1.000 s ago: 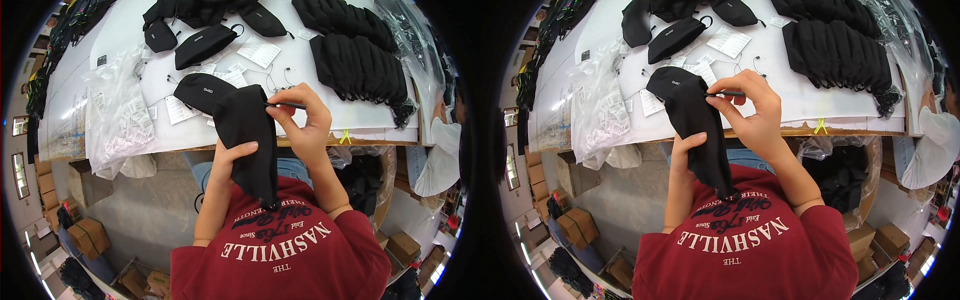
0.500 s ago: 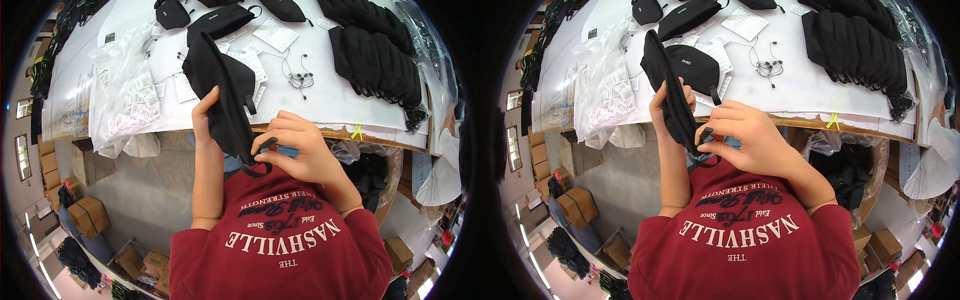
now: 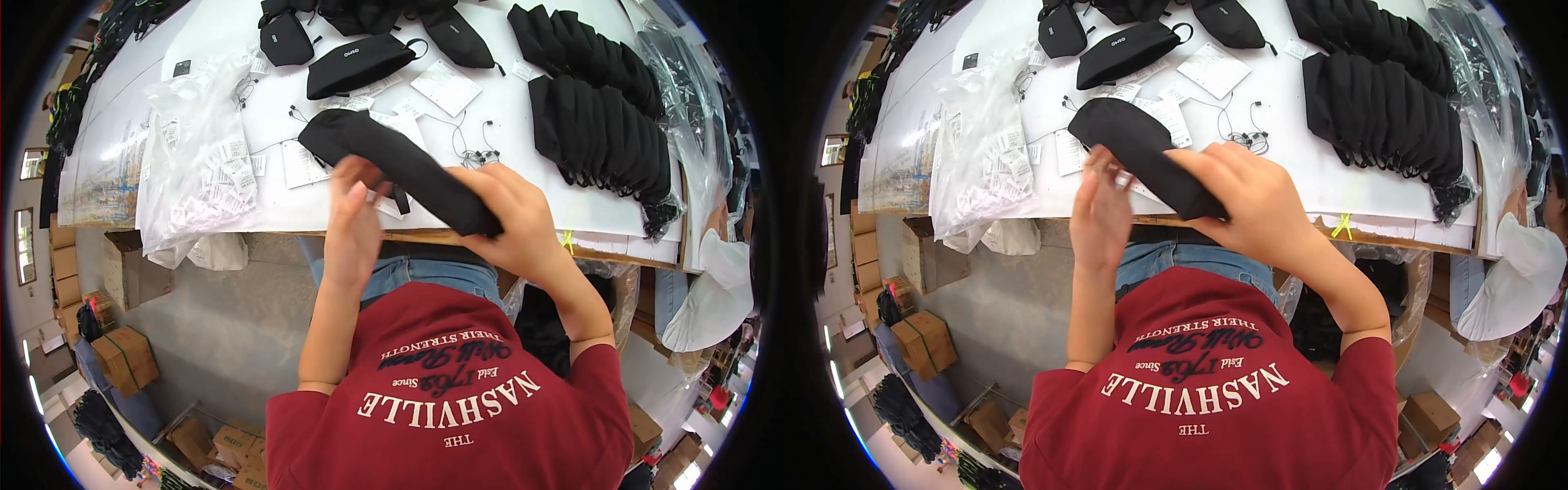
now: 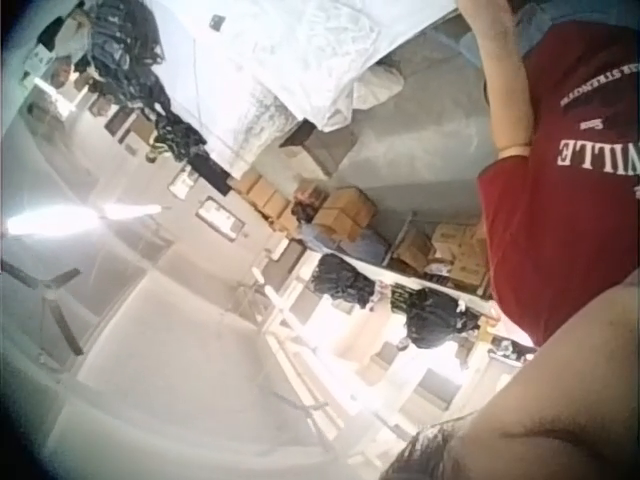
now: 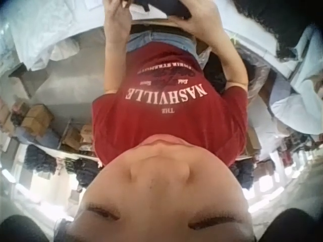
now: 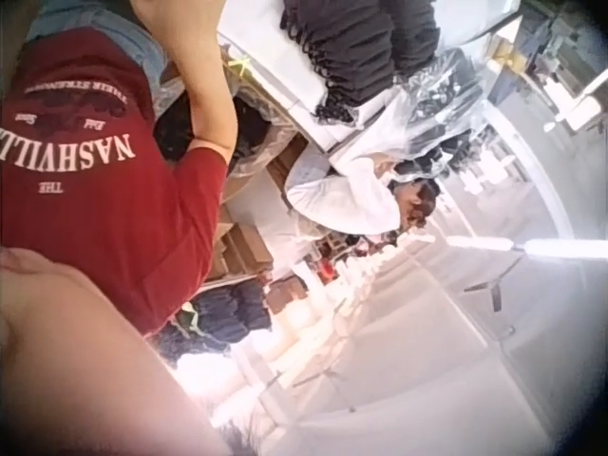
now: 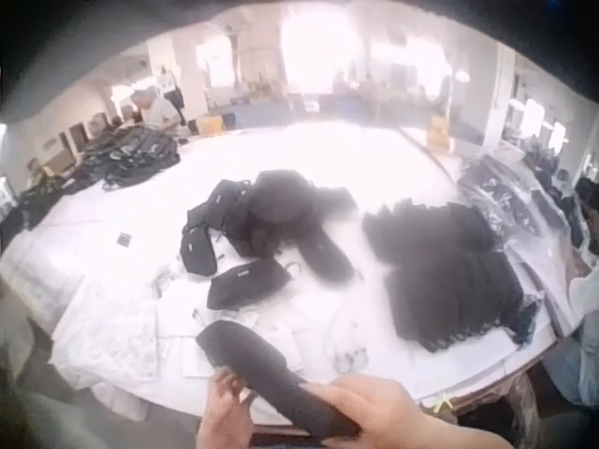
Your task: Assembling sunglasses cases by inserting labels and earphones into the cases and organizing them.
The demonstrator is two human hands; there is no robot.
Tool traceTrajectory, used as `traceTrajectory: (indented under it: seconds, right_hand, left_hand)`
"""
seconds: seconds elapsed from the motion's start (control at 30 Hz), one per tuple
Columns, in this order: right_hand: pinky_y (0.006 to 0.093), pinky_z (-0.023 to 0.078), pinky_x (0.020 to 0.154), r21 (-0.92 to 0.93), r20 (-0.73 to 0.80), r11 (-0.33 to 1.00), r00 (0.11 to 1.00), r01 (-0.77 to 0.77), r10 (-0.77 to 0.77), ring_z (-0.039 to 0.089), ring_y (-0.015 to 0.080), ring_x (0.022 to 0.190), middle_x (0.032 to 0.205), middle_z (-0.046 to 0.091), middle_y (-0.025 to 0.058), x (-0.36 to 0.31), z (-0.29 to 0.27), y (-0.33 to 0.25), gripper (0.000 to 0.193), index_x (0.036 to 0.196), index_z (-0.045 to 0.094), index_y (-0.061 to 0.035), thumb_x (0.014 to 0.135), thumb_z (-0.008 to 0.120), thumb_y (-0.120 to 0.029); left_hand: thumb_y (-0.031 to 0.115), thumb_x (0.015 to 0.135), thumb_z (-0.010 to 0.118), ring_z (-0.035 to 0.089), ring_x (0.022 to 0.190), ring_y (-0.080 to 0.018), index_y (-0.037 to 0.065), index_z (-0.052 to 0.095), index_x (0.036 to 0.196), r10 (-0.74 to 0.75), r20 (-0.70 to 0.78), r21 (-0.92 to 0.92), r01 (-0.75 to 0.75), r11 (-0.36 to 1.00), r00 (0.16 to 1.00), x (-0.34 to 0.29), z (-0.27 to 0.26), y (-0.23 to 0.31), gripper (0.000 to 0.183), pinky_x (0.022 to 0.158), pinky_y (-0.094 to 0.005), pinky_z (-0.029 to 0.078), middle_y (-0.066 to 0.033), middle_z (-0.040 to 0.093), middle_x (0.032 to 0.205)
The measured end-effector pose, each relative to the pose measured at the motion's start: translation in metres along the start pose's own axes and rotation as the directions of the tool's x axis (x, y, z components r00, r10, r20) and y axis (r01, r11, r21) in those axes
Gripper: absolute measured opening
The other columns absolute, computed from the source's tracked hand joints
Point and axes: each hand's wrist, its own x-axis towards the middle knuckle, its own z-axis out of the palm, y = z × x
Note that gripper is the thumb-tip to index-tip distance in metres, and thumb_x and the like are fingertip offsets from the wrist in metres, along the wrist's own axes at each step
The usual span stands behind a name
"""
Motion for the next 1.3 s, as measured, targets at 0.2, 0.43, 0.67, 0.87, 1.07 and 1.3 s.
traceTrajectory:
  seconds: [0.2, 0.43, 0.67, 0.87, 1.07, 1.3]
  right_hand:
    - [0.0282, 0.045, 0.068, 0.507, -0.004, 0.835, 0.968, -0.214, 0.25, 0.059, 0.0192, 0.075, 0.085, 0.062, 0.0095, -0.01, -0.019, 0.009, 0.044, 0.108, 0.06, -0.0021, 0.065, 0.068, 0.0]
    - [0.0245, 0.039, 0.055, 0.384, 0.288, 0.846, 0.919, -0.37, 0.271, 0.051, 0.0135, 0.061, 0.082, 0.063, 0.0049, -0.024, -0.048, 0.025, 0.031, 0.104, 0.067, -0.0101, 0.073, 0.071, -0.009]
    - [0.0229, 0.048, 0.066, 0.179, 0.052, 0.835, 0.852, -0.52, 0.52, 0.06, 0.0107, 0.076, 0.101, 0.064, 0.0059, -0.064, -0.094, 0.056, 0.046, 0.122, 0.057, -0.0132, 0.078, 0.065, -0.002]
    - [0.0179, 0.04, 0.047, 0.254, -0.783, 0.745, 0.321, -0.616, 0.533, 0.051, 0.0048, 0.057, 0.092, 0.062, 0.006, -0.134, -0.194, 0.149, 0.041, 0.12, 0.055, -0.0031, 0.082, 0.068, -0.01]
    - [0.0282, 0.046, 0.064, 0.147, -0.939, 0.584, 0.073, -0.798, 0.337, 0.058, 0.0144, 0.068, 0.083, 0.064, 0.0089, -0.238, -0.279, 0.292, 0.036, 0.104, 0.061, 0.004, 0.077, 0.071, -0.018]
    - [0.0389, 0.045, 0.086, 0.088, -0.82, 0.204, 0.046, -0.975, 0.571, 0.06, 0.0341, 0.099, 0.105, 0.063, 0.0199, -0.25, -0.258, 0.331, 0.05, 0.108, 0.06, -0.0001, 0.077, 0.066, -0.038]
  left_hand:
    - [-0.006, 0.072, 0.068, 0.055, 0.106, -0.0186, 0.004, 0.041, 0.129, 0.176, 0.269, 0.392, -0.275, 0.878, 0.947, 0.003, -0.019, 0.021, 0.064, 0.092, -0.0286, 0.041, -0.0108, 0.054, 0.121]
    - [-0.006, 0.064, 0.07, 0.057, 0.084, -0.0167, -0.003, 0.064, 0.088, 0.143, 0.437, 0.722, -0.441, 0.533, 0.888, -0.002, -0.016, 0.033, 0.025, 0.085, -0.0281, 0.041, -0.0084, 0.066, 0.089]
    - [0.015, 0.086, 0.06, 0.055, 0.097, -0.0179, 0.0, 0.053, 0.119, -0.052, 0.356, 0.708, -0.232, 0.667, 0.933, 0.009, 0.003, 0.005, 0.037, 0.085, -0.0283, 0.044, -0.0107, 0.054, 0.119]
    - [0.017, 0.094, 0.047, 0.058, 0.086, -0.0152, -0.001, 0.056, 0.11, -0.045, 0.296, 0.78, -0.215, 0.588, 0.954, 0.019, -0.021, 0.018, 0.025, 0.079, -0.0275, 0.045, -0.0112, 0.062, 0.099]
    - [0.016, 0.094, 0.048, 0.059, 0.081, -0.0152, -0.001, 0.057, 0.105, -0.111, 0.22, 0.702, -0.078, 0.708, 0.969, 0.015, -0.041, 0.012, 0.022, 0.079, -0.0287, 0.045, -0.0101, 0.062, 0.092]
    - [0.012, 0.093, 0.048, 0.058, 0.082, -0.0167, -0.001, 0.056, 0.102, -0.083, 0.153, 0.492, -0.003, 0.871, 0.985, 0.013, -0.039, 0.009, 0.018, 0.078, -0.0304, 0.047, -0.01, 0.061, 0.089]
